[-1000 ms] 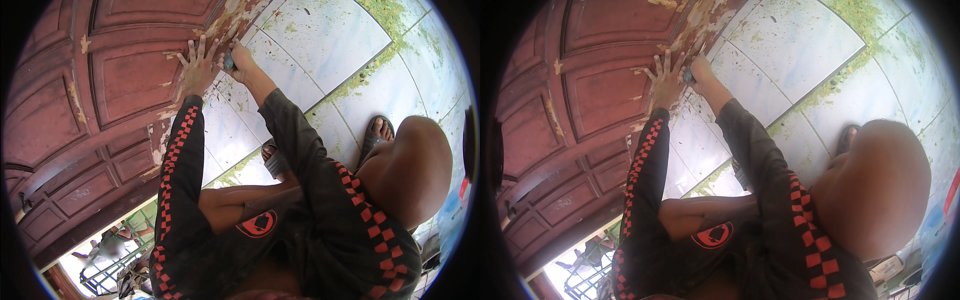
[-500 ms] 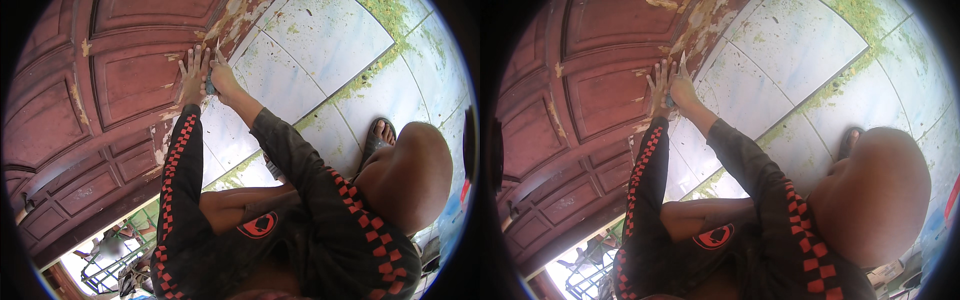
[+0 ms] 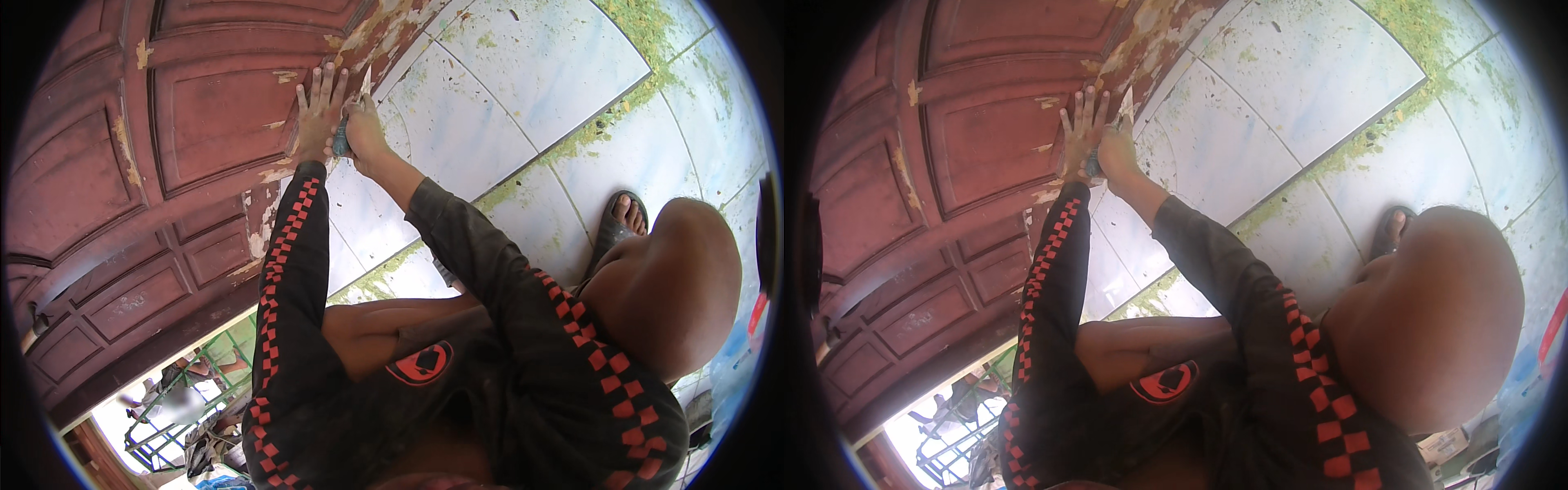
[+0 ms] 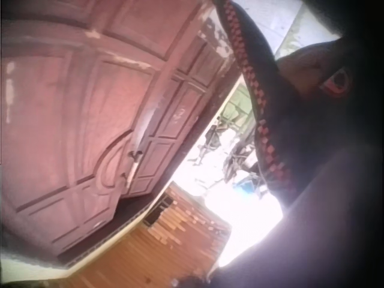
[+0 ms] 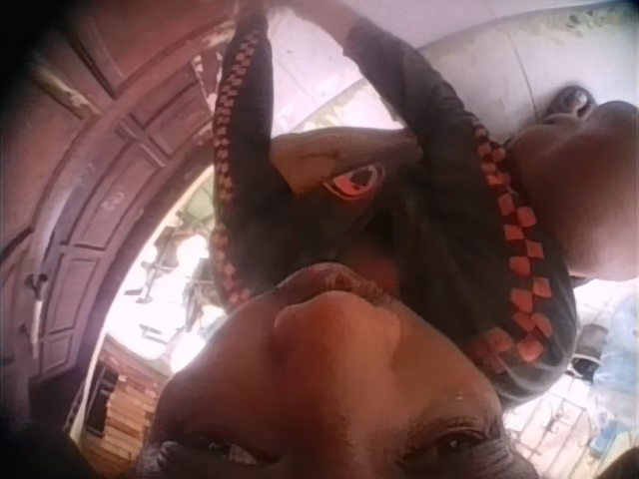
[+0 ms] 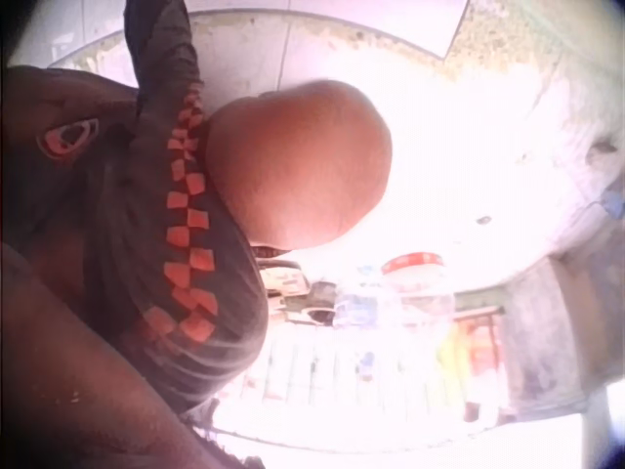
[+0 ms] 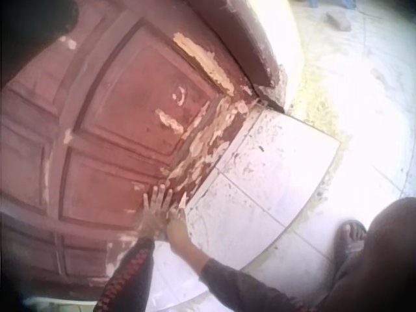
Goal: The person scrapes old paint and debris from the lower edge of a reddish-brown door using a metal scraper. They work while sitting on the tiled floor, repeatedly removing flakes and wiping the surface.
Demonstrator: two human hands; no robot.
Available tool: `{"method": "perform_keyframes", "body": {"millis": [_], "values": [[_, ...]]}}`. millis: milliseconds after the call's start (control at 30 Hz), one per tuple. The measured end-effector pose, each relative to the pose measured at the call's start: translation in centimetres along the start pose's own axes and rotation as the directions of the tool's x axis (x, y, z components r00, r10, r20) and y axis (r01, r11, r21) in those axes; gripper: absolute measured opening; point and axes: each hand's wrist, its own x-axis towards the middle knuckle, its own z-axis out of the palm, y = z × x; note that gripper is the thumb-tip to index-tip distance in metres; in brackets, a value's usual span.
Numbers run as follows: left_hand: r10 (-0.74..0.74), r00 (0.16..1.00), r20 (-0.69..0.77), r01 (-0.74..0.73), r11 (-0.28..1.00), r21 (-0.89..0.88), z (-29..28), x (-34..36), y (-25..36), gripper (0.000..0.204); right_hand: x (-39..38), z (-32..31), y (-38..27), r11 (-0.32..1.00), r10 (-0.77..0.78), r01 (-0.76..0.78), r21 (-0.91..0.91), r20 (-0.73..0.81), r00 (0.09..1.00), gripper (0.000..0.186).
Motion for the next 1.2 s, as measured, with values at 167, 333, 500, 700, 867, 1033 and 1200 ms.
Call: {"method": "perform_keyframes", "body": {"millis": [167, 333, 500, 700, 867, 1033, 1200], "values": [[0.017, 0.996, 0.091, -0.014, 0.999, -0.032, -0.8, -1.2, 0.0, 0.091, 1.0, -2.9, 2.4, 0.989, 0.145, -0.146, 0.004, 0.088, 0.985, 0.035], [0.018, 0.992, 0.127, -0.021, 1.0, 0.022, -0.9, -2.4, -0.4, 0.089, 1.2, -2.6, 2.8, 0.99, 0.139, -0.135, -0.037, 0.13, 0.982, 0.023], [0.022, 0.994, 0.109, -0.026, 0.999, 0.033, 0.1, -3.2, -0.8, 0.088, 2.5, -2.1, 1.9, 0.99, 0.144, -0.142, -0.025, 0.115, 0.983, 0.025], [0.023, 0.999, 0.024, -0.021, 0.997, -0.073, 0.3, -3.4, -0.7, 0.087, 3.0, -1.5, 2.3, 0.993, 0.122, -0.121, -0.016, 0.15, 0.981, 0.023], [0.026, 0.999, 0.018, -0.024, 0.995, -0.099, 0.5, -3.3, -0.7, 0.084, 3.2, -0.7, 3.1, 0.996, 0.086, -0.084, -0.018, 0.115, 0.99, 0.024], [0.021, 0.999, 0.025, -0.018, 0.994, -0.111, 0.8, -3.5, -0.7, 0.083, 1.7, -0.1, 2.7, 0.994, 0.096, -0.09, -0.058, 0.097, 0.991, 0.026], [0.034, 0.999, -0.016, -0.036, 0.987, -0.158, 0.7, -3.3, -0.9, 0.085, 4.0, 0.3, 3.7, 0.999, 0.043, -0.045, 0.021, 0.106, 0.993, 0.028]]}}
